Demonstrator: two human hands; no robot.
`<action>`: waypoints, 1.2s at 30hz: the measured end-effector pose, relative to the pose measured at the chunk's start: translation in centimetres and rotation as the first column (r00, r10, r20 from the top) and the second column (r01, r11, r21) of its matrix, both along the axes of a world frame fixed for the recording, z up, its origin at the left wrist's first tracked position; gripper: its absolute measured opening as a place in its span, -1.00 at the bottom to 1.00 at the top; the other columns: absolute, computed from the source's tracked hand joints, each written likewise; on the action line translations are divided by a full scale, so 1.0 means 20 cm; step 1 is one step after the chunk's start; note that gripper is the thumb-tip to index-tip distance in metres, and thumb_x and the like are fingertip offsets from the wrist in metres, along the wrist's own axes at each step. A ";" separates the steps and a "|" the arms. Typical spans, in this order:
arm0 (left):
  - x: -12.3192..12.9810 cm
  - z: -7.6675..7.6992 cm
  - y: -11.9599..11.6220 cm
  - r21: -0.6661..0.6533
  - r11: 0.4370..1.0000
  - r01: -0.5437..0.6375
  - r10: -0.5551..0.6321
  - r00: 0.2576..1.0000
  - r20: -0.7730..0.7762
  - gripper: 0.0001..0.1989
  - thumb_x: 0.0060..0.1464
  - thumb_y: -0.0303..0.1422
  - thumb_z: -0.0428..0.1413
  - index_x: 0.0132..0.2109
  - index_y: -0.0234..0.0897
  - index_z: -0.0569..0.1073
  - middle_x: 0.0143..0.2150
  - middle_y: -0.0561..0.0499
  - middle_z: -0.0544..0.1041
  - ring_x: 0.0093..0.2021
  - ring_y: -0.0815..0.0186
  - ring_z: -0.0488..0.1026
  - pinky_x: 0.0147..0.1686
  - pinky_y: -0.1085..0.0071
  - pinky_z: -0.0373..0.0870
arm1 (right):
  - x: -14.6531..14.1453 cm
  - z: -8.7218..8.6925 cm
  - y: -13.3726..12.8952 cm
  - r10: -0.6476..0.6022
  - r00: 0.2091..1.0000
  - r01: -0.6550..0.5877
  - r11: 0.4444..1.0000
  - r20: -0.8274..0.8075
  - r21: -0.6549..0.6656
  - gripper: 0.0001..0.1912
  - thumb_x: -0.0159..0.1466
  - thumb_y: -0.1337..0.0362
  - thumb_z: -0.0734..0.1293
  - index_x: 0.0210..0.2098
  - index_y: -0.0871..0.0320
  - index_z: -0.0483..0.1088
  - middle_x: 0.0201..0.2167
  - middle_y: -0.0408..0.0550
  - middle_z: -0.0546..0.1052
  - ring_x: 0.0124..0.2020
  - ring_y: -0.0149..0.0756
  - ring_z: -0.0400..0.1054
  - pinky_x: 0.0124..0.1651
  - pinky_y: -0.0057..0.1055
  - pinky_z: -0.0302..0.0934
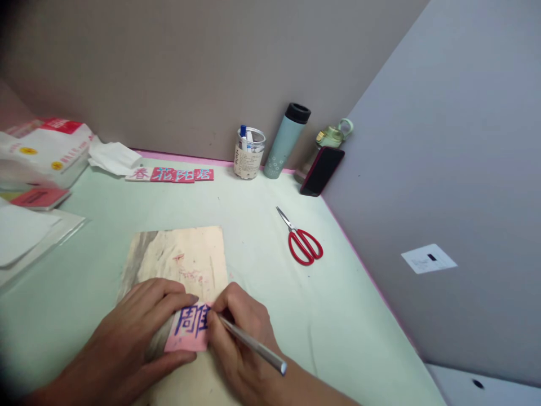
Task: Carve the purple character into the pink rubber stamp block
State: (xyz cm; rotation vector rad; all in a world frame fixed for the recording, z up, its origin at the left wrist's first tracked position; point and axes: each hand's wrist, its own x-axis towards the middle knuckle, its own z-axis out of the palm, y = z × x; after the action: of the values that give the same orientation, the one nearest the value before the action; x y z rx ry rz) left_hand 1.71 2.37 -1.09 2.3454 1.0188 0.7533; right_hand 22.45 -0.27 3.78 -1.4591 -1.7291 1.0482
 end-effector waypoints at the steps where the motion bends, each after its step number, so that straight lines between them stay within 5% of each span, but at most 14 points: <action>1: 0.00 0.00 0.00 0.005 1.000 -0.001 0.001 1.000 0.001 -0.58 0.15 -0.24 0.27 0.09 -0.12 0.31 -0.05 0.00 0.40 -0.07 0.10 0.35 -0.11 0.18 0.35 | 0.00 0.00 0.00 -0.005 1.000 0.005 1.000 -0.006 -0.011 -0.81 0.39 0.25 0.18 -0.38 0.10 0.22 -0.48 -0.19 0.34 -0.48 -0.38 0.17 -0.41 -0.42 0.10; 36: -0.01 0.00 -0.01 -0.026 1.000 -0.003 0.003 1.000 -0.010 -0.60 0.17 -0.25 0.25 0.09 -0.11 0.30 -0.04 -0.03 0.39 -0.06 0.08 0.36 -0.11 0.14 0.36 | 0.02 0.00 0.01 0.042 0.999 -0.042 0.999 -0.013 -0.031 -0.79 0.40 0.24 0.16 -0.39 0.10 0.23 -0.47 -0.18 0.35 -0.46 -0.37 0.18 -0.38 -0.39 0.08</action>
State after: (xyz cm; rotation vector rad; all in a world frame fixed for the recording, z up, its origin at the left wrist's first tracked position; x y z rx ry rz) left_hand 1.60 2.17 -1.09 2.3282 1.0305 0.7255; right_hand 22.83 -0.13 3.82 -1.4385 -1.7491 1.1082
